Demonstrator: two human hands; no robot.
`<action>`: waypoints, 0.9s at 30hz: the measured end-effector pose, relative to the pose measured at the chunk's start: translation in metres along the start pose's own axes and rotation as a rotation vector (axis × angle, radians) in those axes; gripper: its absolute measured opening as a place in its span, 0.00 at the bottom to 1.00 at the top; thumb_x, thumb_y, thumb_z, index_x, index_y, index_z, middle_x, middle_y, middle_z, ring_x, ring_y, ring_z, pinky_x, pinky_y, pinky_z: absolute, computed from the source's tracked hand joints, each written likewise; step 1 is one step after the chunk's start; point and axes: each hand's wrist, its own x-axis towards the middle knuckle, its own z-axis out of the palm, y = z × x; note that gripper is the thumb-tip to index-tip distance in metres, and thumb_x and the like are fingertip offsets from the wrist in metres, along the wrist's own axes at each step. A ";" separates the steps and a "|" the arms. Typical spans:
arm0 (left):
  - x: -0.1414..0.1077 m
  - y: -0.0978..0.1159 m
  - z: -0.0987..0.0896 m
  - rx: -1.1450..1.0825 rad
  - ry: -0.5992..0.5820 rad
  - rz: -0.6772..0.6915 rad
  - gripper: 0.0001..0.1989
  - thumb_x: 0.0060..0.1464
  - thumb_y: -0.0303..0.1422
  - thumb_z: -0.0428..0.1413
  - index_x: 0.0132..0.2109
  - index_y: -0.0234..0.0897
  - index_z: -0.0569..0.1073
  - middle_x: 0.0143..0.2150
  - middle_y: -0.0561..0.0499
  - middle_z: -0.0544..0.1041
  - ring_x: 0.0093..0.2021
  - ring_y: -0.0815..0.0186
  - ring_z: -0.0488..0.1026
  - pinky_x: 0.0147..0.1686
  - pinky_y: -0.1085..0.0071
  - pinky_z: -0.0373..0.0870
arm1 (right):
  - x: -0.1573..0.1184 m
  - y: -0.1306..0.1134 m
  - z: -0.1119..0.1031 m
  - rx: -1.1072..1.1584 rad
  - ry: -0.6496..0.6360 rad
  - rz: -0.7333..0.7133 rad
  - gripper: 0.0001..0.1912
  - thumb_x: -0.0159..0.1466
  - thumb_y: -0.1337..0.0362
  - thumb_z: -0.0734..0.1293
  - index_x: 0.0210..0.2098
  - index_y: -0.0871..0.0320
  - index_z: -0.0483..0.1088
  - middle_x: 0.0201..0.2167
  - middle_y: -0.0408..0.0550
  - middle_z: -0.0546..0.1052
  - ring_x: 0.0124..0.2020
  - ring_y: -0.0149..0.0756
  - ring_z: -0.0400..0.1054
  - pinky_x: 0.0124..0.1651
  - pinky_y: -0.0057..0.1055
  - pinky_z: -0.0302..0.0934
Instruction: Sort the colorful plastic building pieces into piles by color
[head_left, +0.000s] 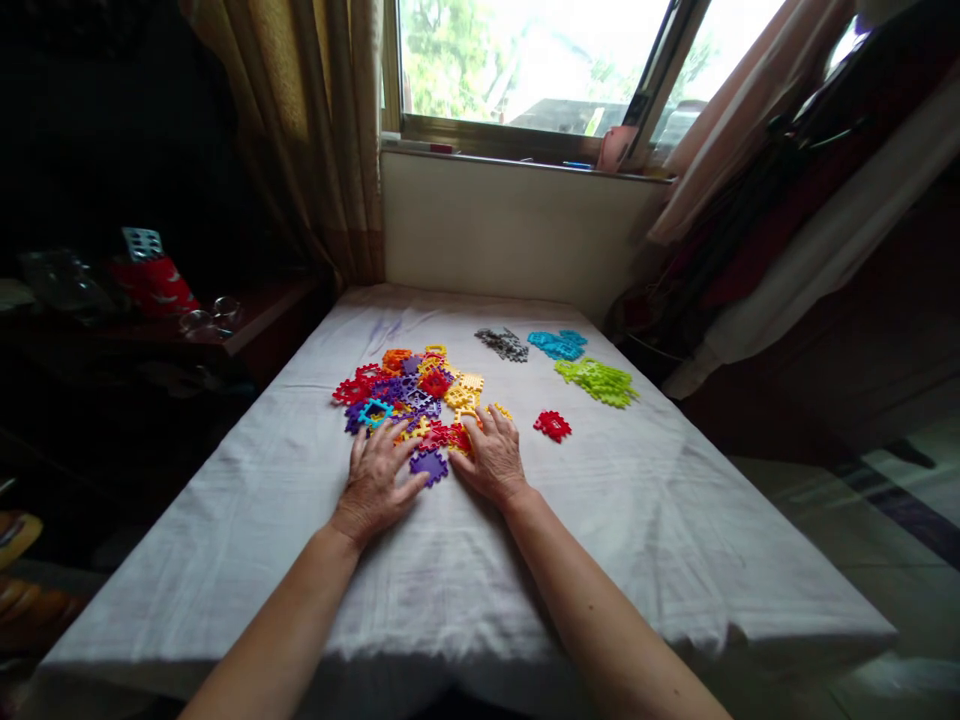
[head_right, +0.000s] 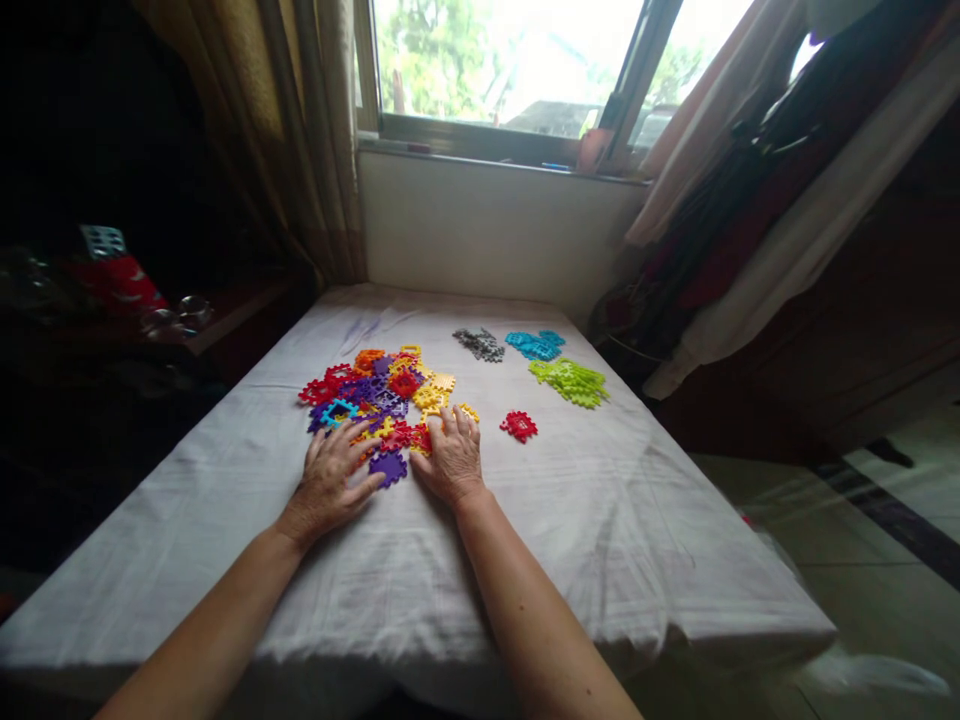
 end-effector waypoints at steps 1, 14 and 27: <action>0.001 0.004 0.001 -0.002 -0.020 0.023 0.23 0.55 0.41 0.58 0.58 0.45 0.73 0.66 0.45 0.67 0.69 0.48 0.57 0.67 0.40 0.46 | 0.000 0.000 0.001 0.011 -0.004 0.005 0.20 0.61 0.53 0.69 0.48 0.57 0.75 0.63 0.57 0.67 0.68 0.55 0.50 0.66 0.50 0.44; -0.001 0.002 0.006 0.035 0.045 0.003 0.10 0.59 0.32 0.52 0.43 0.44 0.78 0.59 0.47 0.75 0.66 0.50 0.62 0.66 0.40 0.49 | -0.005 0.059 -0.009 0.004 0.296 0.365 0.15 0.61 0.56 0.66 0.45 0.55 0.75 0.58 0.54 0.72 0.64 0.52 0.56 0.63 0.49 0.49; -0.002 0.000 0.006 0.038 0.041 -0.072 0.12 0.57 0.32 0.53 0.46 0.44 0.78 0.59 0.46 0.74 0.65 0.49 0.64 0.64 0.42 0.53 | -0.010 0.085 -0.023 -0.094 0.321 0.588 0.21 0.61 0.58 0.64 0.52 0.58 0.74 0.60 0.59 0.70 0.65 0.55 0.55 0.63 0.53 0.49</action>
